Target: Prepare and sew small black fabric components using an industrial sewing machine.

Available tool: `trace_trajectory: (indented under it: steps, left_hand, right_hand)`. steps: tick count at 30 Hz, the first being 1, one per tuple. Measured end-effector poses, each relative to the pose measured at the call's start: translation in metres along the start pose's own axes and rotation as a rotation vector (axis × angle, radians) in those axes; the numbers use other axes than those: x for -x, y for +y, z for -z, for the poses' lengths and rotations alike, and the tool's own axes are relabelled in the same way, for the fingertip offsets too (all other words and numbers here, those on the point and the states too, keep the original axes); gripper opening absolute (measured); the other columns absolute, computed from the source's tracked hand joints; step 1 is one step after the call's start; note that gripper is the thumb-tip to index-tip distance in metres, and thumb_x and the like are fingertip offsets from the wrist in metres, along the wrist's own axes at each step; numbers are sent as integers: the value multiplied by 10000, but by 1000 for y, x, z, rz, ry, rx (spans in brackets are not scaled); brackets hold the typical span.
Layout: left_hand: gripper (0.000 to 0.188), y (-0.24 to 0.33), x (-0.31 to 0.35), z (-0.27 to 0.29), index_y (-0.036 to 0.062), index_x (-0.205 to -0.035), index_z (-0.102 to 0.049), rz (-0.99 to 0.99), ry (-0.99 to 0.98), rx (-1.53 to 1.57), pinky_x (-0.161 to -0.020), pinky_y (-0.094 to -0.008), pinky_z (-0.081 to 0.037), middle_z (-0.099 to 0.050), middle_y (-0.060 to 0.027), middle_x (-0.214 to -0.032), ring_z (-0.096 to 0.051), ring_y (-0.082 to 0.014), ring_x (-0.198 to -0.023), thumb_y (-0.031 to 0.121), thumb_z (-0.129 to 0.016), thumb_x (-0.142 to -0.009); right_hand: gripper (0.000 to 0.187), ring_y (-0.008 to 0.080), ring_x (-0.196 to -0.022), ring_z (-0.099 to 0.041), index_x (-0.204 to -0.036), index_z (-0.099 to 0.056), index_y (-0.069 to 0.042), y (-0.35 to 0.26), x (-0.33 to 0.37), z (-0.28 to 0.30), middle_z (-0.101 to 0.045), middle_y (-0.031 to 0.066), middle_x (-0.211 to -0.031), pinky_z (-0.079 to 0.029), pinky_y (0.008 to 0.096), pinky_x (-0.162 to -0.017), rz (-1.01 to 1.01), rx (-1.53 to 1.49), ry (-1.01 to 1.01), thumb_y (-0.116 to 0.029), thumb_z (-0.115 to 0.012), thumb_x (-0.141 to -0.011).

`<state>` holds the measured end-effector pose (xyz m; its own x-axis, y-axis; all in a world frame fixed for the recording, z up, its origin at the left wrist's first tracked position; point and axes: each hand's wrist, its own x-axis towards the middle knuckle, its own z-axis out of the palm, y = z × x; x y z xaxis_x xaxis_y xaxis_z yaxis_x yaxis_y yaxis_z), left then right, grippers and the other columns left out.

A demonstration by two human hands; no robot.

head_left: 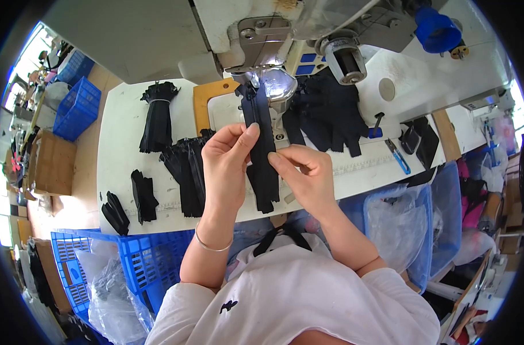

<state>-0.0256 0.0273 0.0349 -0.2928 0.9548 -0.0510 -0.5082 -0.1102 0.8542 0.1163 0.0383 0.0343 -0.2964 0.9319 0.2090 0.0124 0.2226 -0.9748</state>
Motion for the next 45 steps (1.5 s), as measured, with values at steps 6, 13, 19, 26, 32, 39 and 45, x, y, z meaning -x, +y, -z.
trace_trajectory:
  steps: [6, 13, 19, 26, 32, 39, 45]
  left_hand:
    - [112, 5, -18, -3, 58, -805, -644, -67, 34, -73, -489, -158, -284, -549, 78, -672, -403, 6, -540, 148, -689, -854]
    - [113, 17, -48, -12, 65, -780, -640, -117, 77, -90, -485, -168, -277, -533, 74, -649, -389, -4, -531, 148, -687, -839]
    - [147, 23, -71, -20, 112, -739, -544, -146, 159, -110, -469, -176, -328, -493, 50, -639, -445, -35, -540, 57, -627, -847]
    - [143, 22, -76, -11, 49, -737, -573, -190, 174, -94, -466, -227, -289, -491, 8, -570, -406, -72, -486, 76, -617, -870]
    - [88, 40, -58, 11, 46, -850, -627, -298, 93, -160, -515, -204, -346, -513, 29, -651, -461, -57, -562, 120, -623, -898]
    - [163, 30, 17, 100, -10, -906, -667, -197, 343, -703, -659, -186, -349, -575, 47, -805, -438, -27, -699, 149, -664, -868]
    - [131, -7, 35, 103, 59, -859, -638, -334, 484, -1397, -858, -351, -378, -568, -62, -921, -484, -237, -951, 158, -697, -797]
  right_hand:
    - [168, 80, -580, -527, -810, -653, 44, -4, -19, -3, -613, 59, -658, -395, 239, -539, 71, 58, 6, -121, -675, -835]
    - [184, 26, -549, -456, -785, -646, 33, -13, -51, -6, -546, 10, -574, -351, 222, -490, 84, 73, 54, -138, -661, -851]
    - [170, 47, -525, -499, -810, -669, 27, -2, -37, -4, -610, 41, -611, -375, 210, -490, 20, -32, 106, -139, -661, -847]
    - [105, 149, -706, -615, -919, -667, -19, 45, -24, 55, -650, 87, -828, -468, 270, -623, 101, 461, 205, -87, -633, -846]
    - [291, 275, -952, -591, -1087, -575, -87, 73, -80, 102, -621, 87, -979, -418, 401, -889, 385, 1187, 267, -77, -644, -805]
    - [188, 258, -850, -593, -935, -614, -84, 58, -76, 99, -615, 61, -909, -436, 377, -791, 449, 1247, 260, -107, -689, -763]
    - [132, 213, -692, -605, -893, -627, -40, 31, -52, 86, -636, 73, -814, -465, 289, -633, 510, 897, 465, -118, -692, -809]
